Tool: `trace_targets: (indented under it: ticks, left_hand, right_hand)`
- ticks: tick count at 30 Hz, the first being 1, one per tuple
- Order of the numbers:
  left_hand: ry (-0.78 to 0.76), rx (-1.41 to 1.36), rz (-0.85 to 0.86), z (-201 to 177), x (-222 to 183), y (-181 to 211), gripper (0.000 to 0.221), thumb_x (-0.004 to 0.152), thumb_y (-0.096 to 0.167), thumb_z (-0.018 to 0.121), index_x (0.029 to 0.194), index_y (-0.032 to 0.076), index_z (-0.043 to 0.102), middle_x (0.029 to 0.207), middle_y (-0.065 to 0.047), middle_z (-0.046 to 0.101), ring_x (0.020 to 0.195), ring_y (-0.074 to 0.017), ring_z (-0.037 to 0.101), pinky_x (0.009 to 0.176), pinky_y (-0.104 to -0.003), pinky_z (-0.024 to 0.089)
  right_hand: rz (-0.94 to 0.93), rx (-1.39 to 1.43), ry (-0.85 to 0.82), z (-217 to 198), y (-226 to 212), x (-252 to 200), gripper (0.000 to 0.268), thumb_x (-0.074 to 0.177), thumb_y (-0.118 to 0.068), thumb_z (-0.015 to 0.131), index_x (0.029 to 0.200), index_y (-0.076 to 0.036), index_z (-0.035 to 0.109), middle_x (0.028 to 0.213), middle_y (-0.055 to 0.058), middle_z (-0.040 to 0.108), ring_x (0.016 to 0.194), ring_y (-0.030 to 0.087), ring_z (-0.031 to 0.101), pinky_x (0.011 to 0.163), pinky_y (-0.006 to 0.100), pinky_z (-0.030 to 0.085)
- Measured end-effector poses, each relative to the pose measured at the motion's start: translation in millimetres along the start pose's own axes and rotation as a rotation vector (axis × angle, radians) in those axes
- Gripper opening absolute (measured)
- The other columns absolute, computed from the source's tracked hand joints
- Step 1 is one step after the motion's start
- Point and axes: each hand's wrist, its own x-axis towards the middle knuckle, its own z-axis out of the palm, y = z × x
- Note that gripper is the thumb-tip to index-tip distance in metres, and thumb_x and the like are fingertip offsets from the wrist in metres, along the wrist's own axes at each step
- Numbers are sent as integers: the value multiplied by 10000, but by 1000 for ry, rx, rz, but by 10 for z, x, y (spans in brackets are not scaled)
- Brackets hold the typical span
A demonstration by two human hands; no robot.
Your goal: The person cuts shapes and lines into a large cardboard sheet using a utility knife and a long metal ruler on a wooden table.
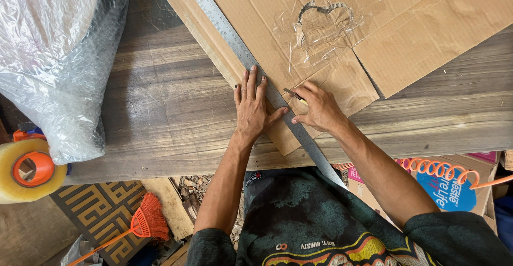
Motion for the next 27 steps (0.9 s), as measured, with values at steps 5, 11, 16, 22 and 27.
trace_targets:
  ticks: [5, 11, 16, 22, 27]
  left_hand:
    - [-6, 11, -1, 3, 4, 8, 1036, 760, 735, 720, 1515, 98, 409, 1683, -164, 153, 1570, -356, 124, 1223, -622, 170]
    - [-12, 6, -3, -1, -8, 4, 1043, 754, 741, 720, 1513, 97, 411, 1683, -167, 154, 1568, -361, 130, 1221, -625, 170]
    - [-8, 15, 1, -9, 4, 0, 1052, 746, 750, 715, 1512, 98, 410, 1683, -162, 153, 1568, -359, 128, 1220, -625, 180]
    - [-8, 27, 6, 6, 3, 2, 1071, 736, 761, 718, 1513, 93, 405, 1682, -171, 152, 1567, -367, 126, 1215, -634, 183]
    - [-12, 50, 8, 23, 7, -7, 1070, 743, 753, 724, 1518, 90, 401, 1682, -174, 144, 1567, -369, 120, 1216, -638, 181]
  right_hand:
    - [22, -1, -10, 12, 32, 11, 817, 564, -272, 968, 1299, -164, 629, 1117, 119, 621, 1097, 403, 652, 913, 530, 537]
    - [34, -11, -16, -4, -14, -2, 806, 560, -267, 969, 1284, -165, 633, 1102, 116, 623, 1082, 403, 658, 905, 534, 540]
    - [41, -9, -16, 0, -23, 4, 795, 569, -249, 961, 1285, -166, 628, 1120, 119, 620, 1106, 409, 651, 917, 543, 539]
    - [56, -5, -18, -1, -56, -14, 756, 594, -217, 954, 1268, -138, 622, 1121, 136, 613, 1101, 424, 647, 916, 547, 535]
    - [77, -29, -36, 16, -55, -23, 698, 627, -200, 936, 1242, -127, 614, 1128, 142, 602, 1107, 434, 641, 927, 562, 538]
